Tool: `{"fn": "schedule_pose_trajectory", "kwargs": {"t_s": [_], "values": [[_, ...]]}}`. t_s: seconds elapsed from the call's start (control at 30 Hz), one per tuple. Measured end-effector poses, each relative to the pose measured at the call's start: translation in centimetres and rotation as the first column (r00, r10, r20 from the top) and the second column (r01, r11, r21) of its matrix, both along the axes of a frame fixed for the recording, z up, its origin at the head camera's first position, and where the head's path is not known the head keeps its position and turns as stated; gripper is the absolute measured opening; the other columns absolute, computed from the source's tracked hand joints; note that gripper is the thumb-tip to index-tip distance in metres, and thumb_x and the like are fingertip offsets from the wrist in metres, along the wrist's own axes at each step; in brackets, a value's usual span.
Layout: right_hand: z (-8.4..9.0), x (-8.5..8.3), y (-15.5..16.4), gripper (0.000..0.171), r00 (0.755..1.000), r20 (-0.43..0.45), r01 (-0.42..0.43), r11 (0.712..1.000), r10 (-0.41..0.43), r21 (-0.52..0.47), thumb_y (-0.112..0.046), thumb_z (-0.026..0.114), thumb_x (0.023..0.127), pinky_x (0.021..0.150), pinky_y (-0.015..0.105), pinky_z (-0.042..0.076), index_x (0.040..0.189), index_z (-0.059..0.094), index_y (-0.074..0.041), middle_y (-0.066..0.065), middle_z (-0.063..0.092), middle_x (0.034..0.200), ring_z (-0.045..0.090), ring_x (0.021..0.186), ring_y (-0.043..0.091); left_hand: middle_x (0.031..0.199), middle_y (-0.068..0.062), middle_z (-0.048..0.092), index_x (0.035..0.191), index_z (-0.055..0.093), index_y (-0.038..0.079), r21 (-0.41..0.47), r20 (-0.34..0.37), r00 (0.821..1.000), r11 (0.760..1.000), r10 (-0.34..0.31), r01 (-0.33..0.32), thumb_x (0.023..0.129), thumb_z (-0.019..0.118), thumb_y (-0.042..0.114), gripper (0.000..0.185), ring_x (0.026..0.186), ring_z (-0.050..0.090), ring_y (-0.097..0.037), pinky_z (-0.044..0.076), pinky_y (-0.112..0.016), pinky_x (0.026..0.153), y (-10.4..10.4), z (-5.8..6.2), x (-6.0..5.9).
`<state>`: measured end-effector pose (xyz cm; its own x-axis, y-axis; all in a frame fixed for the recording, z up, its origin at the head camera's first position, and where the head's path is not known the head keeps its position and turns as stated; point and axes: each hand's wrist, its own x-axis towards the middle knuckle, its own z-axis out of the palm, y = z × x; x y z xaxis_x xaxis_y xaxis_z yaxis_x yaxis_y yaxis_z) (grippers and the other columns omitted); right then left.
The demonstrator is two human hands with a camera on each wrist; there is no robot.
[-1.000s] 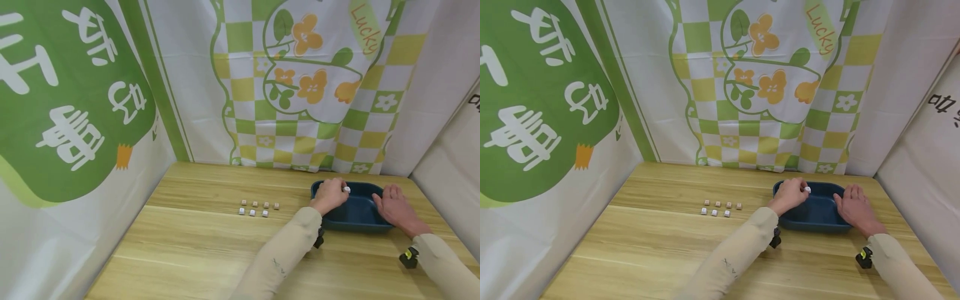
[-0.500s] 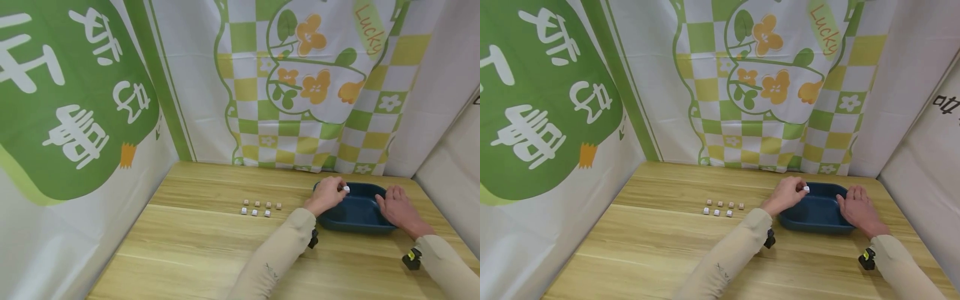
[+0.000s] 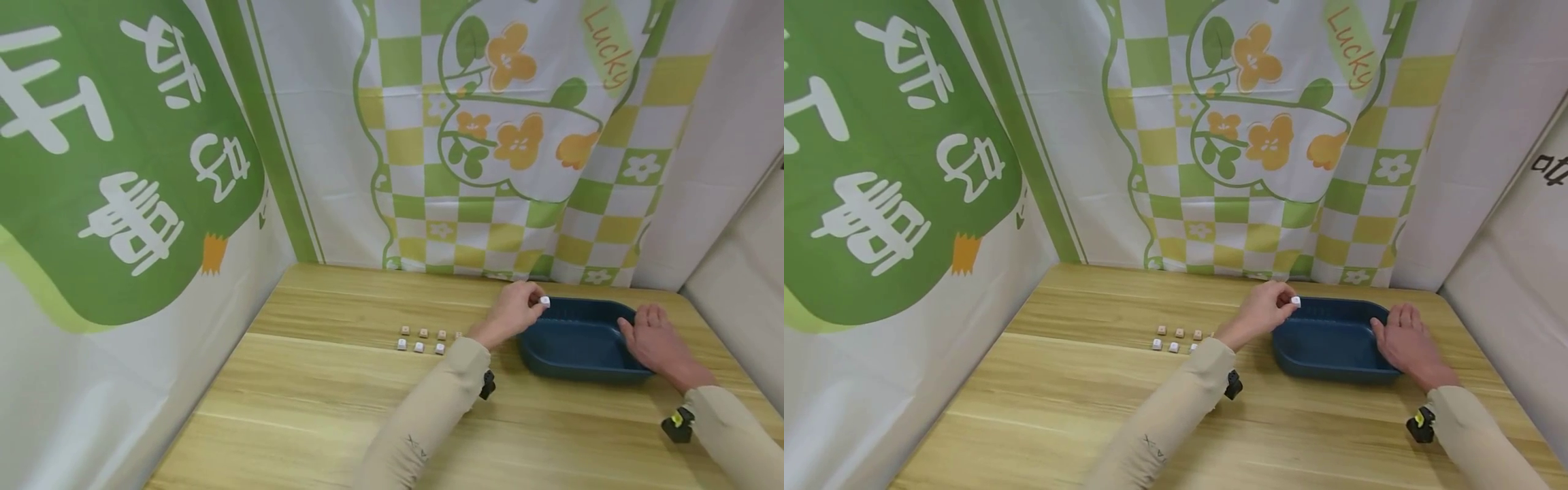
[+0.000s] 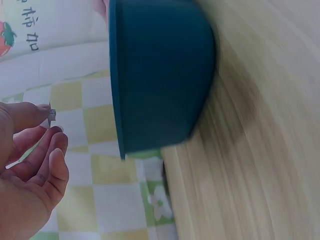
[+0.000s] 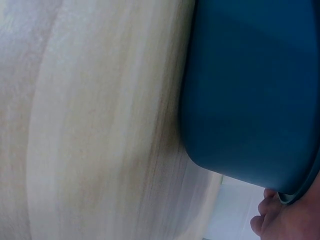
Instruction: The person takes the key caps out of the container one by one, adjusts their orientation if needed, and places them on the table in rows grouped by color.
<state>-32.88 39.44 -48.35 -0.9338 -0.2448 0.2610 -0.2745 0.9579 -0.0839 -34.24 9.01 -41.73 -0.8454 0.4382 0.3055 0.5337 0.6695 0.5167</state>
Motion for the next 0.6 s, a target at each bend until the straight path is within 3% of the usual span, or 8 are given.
{"fn": "schedule_pose_trajectory", "kwargs": {"t_s": [0.23,0.6], "values": [[-0.1,0.3,-0.1,0.056,0.997,-0.076,-0.022,1.0,0.023,0.007,-0.019,0.03,0.108,0.104,0.064,0.026,0.122,0.028,0.035,0.056,0.03,0.125,0.028,0.12,0.061,0.099,0.004,0.066,0.107,0.068,0.016,0.022,-0.004,1.0,1.0,0.003,-0.003,0.096,0.064,0.025,0.015,0.083,0.058,0.0,0.041,-0.007,0.067,-2.1,-0.4,-0.1],[-0.5,-0.2,0.1,0.058,0.997,-0.08,-0.025,1.0,0.025,-0.003,-0.023,0.029,0.108,0.104,0.064,0.025,0.124,0.028,0.034,0.055,0.03,0.126,0.028,0.12,0.061,0.106,0.003,0.068,0.108,0.069,0.017,-0.06,-0.029,0.997,0.996,0.067,-0.069,0.098,0.06,0.028,0.018,0.094,0.063,-0.008,0.049,-0.018,0.076,-4.6,-0.7,0.5]]}}
